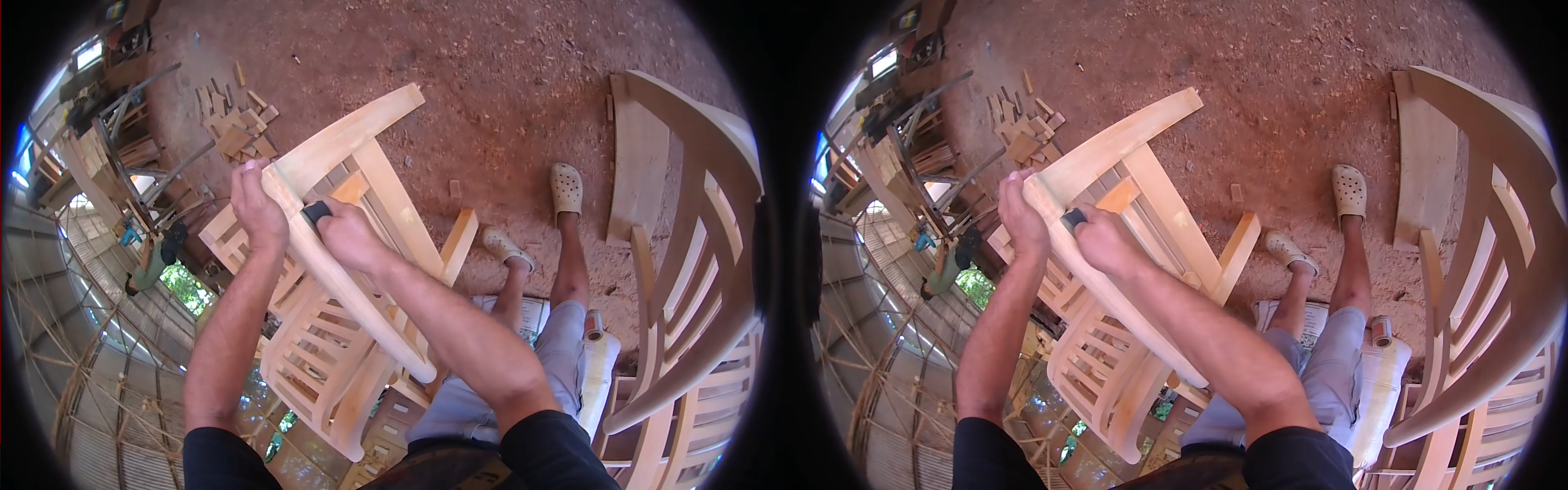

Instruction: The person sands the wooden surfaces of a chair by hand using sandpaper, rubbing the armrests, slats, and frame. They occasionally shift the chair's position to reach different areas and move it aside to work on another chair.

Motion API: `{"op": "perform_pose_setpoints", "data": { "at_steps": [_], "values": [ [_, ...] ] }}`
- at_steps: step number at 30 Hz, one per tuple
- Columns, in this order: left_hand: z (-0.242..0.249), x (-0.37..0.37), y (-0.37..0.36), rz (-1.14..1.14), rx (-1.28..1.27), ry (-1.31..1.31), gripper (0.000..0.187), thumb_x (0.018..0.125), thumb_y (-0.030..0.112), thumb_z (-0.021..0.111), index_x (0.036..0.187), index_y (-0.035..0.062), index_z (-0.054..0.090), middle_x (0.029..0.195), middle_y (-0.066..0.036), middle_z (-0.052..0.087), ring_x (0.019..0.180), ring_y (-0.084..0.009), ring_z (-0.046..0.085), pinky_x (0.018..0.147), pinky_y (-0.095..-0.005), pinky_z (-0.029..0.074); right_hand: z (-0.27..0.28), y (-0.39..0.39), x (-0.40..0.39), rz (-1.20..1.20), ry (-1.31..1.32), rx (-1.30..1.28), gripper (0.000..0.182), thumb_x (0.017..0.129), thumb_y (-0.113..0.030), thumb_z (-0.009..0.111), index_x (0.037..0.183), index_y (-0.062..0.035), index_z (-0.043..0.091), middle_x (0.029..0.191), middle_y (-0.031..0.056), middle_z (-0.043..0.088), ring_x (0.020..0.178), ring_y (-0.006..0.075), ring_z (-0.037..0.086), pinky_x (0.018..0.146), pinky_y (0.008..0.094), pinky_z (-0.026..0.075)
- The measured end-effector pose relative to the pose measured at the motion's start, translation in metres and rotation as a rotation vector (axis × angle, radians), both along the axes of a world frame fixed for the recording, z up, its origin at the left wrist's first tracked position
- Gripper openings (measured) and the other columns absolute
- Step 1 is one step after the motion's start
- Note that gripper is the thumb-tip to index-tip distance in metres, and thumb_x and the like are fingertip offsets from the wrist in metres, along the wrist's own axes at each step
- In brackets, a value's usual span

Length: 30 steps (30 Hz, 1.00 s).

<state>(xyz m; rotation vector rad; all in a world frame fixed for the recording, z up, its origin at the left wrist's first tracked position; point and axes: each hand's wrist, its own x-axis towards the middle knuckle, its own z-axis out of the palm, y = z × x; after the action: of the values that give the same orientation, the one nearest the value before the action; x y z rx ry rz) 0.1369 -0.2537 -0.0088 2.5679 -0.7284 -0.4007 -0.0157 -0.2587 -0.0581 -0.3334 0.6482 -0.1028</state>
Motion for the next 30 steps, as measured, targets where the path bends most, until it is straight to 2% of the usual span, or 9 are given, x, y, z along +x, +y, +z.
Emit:
{"op": "perform_pose_setpoints", "data": {
  "at_steps": [3, 6, 9, 13, 16, 20, 24, 25, 30],
  "values": [
    [0.0, 0.002, 0.001, 0.005, 0.001, 0.014, 0.041, 0.107, 0.03, 0.046, 0.106, -0.0043, 0.067, 0.103, -0.014, 0.07, 0.099, -0.0234, 0.063, 0.095, -0.0358, 0.046, -0.013, 0.018, -0.004, -0.014, 0.032, -0.056, 0.045, 0.091, -0.005, 0.046, 0.131, -0.0019, 0.067, 0.111, 0.019, 0.074, 0.105, 0.0254, 0.069, 0.096, 0.0369, 0.051],
    [0.001, 0.001, 0.002, -0.006, 0.003, 0.012, 0.041, 0.107, 0.031, 0.047, 0.106, -0.0043, 0.067, 0.103, -0.014, 0.07, 0.099, -0.0234, 0.062, 0.095, -0.0358, 0.047, -0.024, 0.012, -0.009, 0.159, 0.043, -0.063, 0.042, 0.092, -0.01, 0.048, 0.13, -0.004, 0.066, 0.117, 0.0259, 0.072, 0.111, 0.0377, 0.07, 0.097, 0.0419, 0.051],
    [-0.001, 0.003, 0.001, 0.005, -0.02, 0.035, 0.041, 0.107, 0.031, 0.047, 0.107, -0.0042, 0.067, 0.102, -0.014, 0.069, 0.099, -0.023, 0.062, 0.094, -0.0357, 0.047, -0.033, 0.014, 0.011, 0.044, -0.051, 0.094, 0.043, 0.092, -0.01, 0.049, 0.13, -0.0047, 0.066, 0.117, 0.0272, 0.071, 0.112, 0.039, 0.069, 0.098, 0.0422, 0.052],
    [0.0, 0.001, 0.001, 0.006, -0.025, 0.048, 0.04, 0.107, 0.031, 0.047, 0.107, -0.0039, 0.067, 0.102, -0.014, 0.068, 0.098, -0.0221, 0.062, 0.094, -0.035, 0.047, -0.009, 0.012, 0.007, 0.127, 0.035, -0.101, 0.047, 0.092, -0.009, 0.05, 0.136, -0.005, 0.064, 0.119, 0.0262, 0.072, 0.113, 0.0354, 0.07, 0.099, 0.0406, 0.051],
    [0.0, 0.003, 0.001, -0.007, -0.014, 0.035, 0.04, 0.107, 0.031, 0.047, 0.107, -0.0041, 0.067, 0.102, -0.014, 0.068, 0.098, -0.0218, 0.062, 0.094, -0.0351, 0.047, -0.009, 0.018, -0.013, -0.07, -0.013, -0.048, 0.046, 0.089, -0.004, 0.047, 0.131, -0.0004, 0.066, 0.106, 0.017, 0.073, 0.102, 0.0233, 0.068, 0.092, 0.0369, 0.051],
    [0.0, 0.001, 0.002, -0.033, -0.013, 0.024, 0.041, 0.108, 0.031, 0.047, 0.107, -0.0043, 0.067, 0.101, -0.013, 0.068, 0.097, -0.0218, 0.062, 0.094, -0.0351, 0.047, -0.016, 0.008, -0.016, 0.05, 0.082, 0.018, 0.042, 0.091, -0.006, 0.047, 0.127, -0.0002, 0.067, 0.102, 0.0157, 0.072, 0.097, 0.0214, 0.067, 0.089, 0.0355, 0.051],
    [-0.001, 0.002, 0.002, -0.01, -0.017, 0.029, 0.041, 0.108, 0.031, 0.047, 0.105, -0.004, 0.068, 0.099, -0.013, 0.069, 0.097, -0.0216, 0.062, 0.093, -0.035, 0.047, -0.003, 0.002, 0.012, 0.091, 0.05, -0.043, 0.038, 0.091, -0.007, 0.047, 0.123, 0.0004, 0.067, 0.099, 0.0162, 0.072, 0.095, 0.023, 0.068, 0.087, 0.0377, 0.052],
    [-0.001, 0.003, 0.002, -0.012, -0.007, 0.023, 0.041, 0.107, 0.031, 0.047, 0.105, -0.0039, 0.068, 0.098, -0.013, 0.069, 0.096, -0.0215, 0.062, 0.093, -0.0348, 0.047, -0.01, 0.009, 0.012, 0.083, -0.014, 0.006, 0.043, 0.092, -0.009, 0.047, 0.13, -0.0019, 0.065, 0.115, 0.023, 0.072, 0.111, 0.0306, 0.068, 0.098, 0.0389, 0.05],
    [-0.004, 0.005, 0.003, 0.001, -0.03, 0.037, 0.04, 0.106, 0.03, 0.048, 0.103, -0.0032, 0.069, 0.098, -0.012, 0.069, 0.096, -0.0214, 0.063, 0.092, -0.035, 0.047, 0.0, 0.034, -0.03, 0.079, -0.032, 0.047, 0.054, 0.09, -0.006, 0.047, 0.142, -0.0007, 0.058, 0.117, 0.0229, 0.071, 0.107, 0.0291, 0.069, 0.094, 0.0379, 0.051]
  ]
}}
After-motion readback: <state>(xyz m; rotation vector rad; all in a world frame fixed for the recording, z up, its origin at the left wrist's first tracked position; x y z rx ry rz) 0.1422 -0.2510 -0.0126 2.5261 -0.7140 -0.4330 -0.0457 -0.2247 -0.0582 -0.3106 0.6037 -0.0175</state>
